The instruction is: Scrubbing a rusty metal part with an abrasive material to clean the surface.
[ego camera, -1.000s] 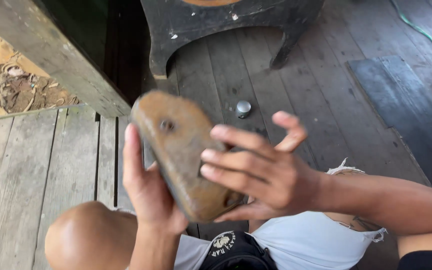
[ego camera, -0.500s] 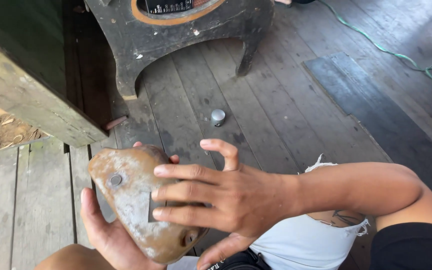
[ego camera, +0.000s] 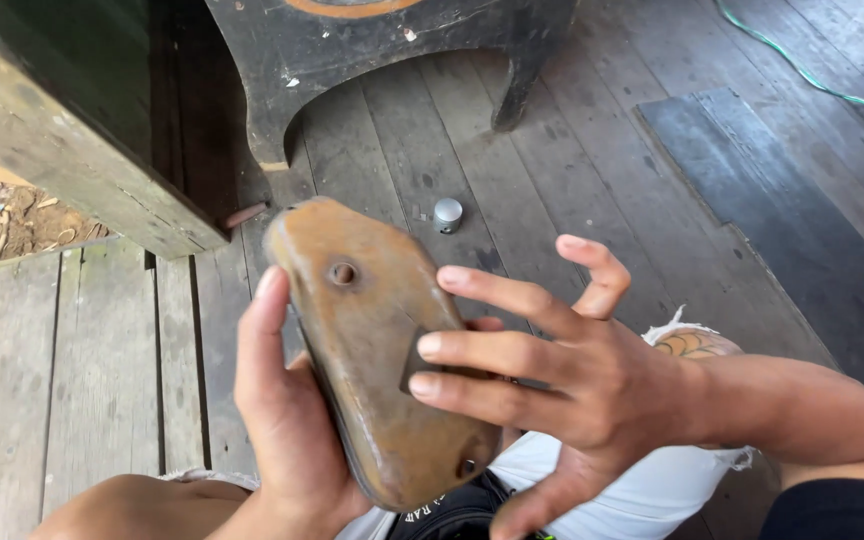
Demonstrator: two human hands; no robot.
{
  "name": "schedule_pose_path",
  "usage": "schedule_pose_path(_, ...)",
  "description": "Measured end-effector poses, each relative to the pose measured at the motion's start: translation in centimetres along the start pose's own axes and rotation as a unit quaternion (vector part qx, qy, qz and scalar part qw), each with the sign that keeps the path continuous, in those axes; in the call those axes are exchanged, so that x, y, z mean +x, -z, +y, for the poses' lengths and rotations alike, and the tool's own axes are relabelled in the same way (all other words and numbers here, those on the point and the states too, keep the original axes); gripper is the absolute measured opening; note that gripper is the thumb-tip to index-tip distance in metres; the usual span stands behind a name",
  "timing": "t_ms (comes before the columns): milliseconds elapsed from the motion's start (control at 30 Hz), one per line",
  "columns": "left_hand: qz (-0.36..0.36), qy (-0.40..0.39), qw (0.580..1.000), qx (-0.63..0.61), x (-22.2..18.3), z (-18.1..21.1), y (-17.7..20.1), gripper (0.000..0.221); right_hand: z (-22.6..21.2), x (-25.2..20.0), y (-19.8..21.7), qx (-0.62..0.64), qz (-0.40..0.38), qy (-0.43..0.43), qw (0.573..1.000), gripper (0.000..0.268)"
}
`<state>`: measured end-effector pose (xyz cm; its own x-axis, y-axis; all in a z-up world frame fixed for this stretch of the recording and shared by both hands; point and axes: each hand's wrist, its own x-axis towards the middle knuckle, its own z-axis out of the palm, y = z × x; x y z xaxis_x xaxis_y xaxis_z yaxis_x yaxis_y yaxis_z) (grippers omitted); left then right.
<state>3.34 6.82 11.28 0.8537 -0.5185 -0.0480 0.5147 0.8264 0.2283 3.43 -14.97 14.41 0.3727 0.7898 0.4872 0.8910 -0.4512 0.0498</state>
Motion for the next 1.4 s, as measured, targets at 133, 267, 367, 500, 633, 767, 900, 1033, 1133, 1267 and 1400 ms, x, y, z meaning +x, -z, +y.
schedule_pose_path(133, 0.138, 0.038, 0.99, -0.004, -0.9, -1.0, 2.6, 0.084, -0.4, -1.2, -0.5, 0.025, -0.025, 0.021, 0.999, 0.069)
schedule_pose_path(267, 0.15, 0.05, 0.987, -0.013, -0.8, -0.9, 4.1, 0.085, -0.4, -1.2, -1.5, 0.045, -0.055, 0.027, 0.997, 0.068)
schedule_pose_path(367, 0.118, 0.034, 0.992, -0.005, -1.1, -0.2, 4.3, 0.085, -0.7, -0.3, -1.9, 0.035, -0.051, 0.029, 0.998, 0.073)
schedule_pose_path(500, -0.003, 0.044, 0.998, -0.049, -1.7, 0.5, 4.5, 0.092, -1.1, 1.6, -1.5, -0.01, -0.045, 0.061, 0.997, 0.072)
schedule_pose_path(633, 0.016, 0.012, 0.999, -0.05, -2.6, 0.7, 5.1, 0.089, -1.6, 1.8, -2.7, 0.023, -0.026, 0.062, 0.997, 0.066)
schedule_pose_path(767, 0.081, 0.019, 0.996, -0.025, -2.7, 0.1, 5.7, 0.086, -1.2, -0.1, -3.9, 0.024, 0.007, 0.075, 0.997, 0.068)
schedule_pose_path(900, 0.2, 0.036, 0.979, 0.012, -2.2, -0.4, 6.1, 0.082, -1.1, 0.0, -3.0, 0.009, -0.008, 0.071, 0.997, 0.068)
schedule_pose_path(1033, 0.171, 0.031, 0.985, 0.005, -2.3, -0.7, 6.7, 0.081, -1.0, -0.1, -2.8, -0.011, 0.001, 0.072, 0.997, 0.069)
schedule_pose_path(1133, 0.155, 0.037, 0.987, -0.001, -2.2, -0.7, 6.4, 0.08, -1.0, -0.3, -2.6, -0.013, -0.006, 0.064, 0.998, 0.069)
schedule_pose_path(1267, 0.111, 0.063, 0.992, 0.005, -2.3, -0.8, 5.7, 0.092, -1.3, -0.8, -2.4, -0.03, -0.008, 0.091, 0.995, 0.061)
schedule_pose_path(1400, 0.261, 0.076, 0.962, 0.028, -2.2, -0.7, 4.6, 0.091, -0.5, -0.3, -2.7, -0.038, 0.012, 0.077, 0.996, 0.073)
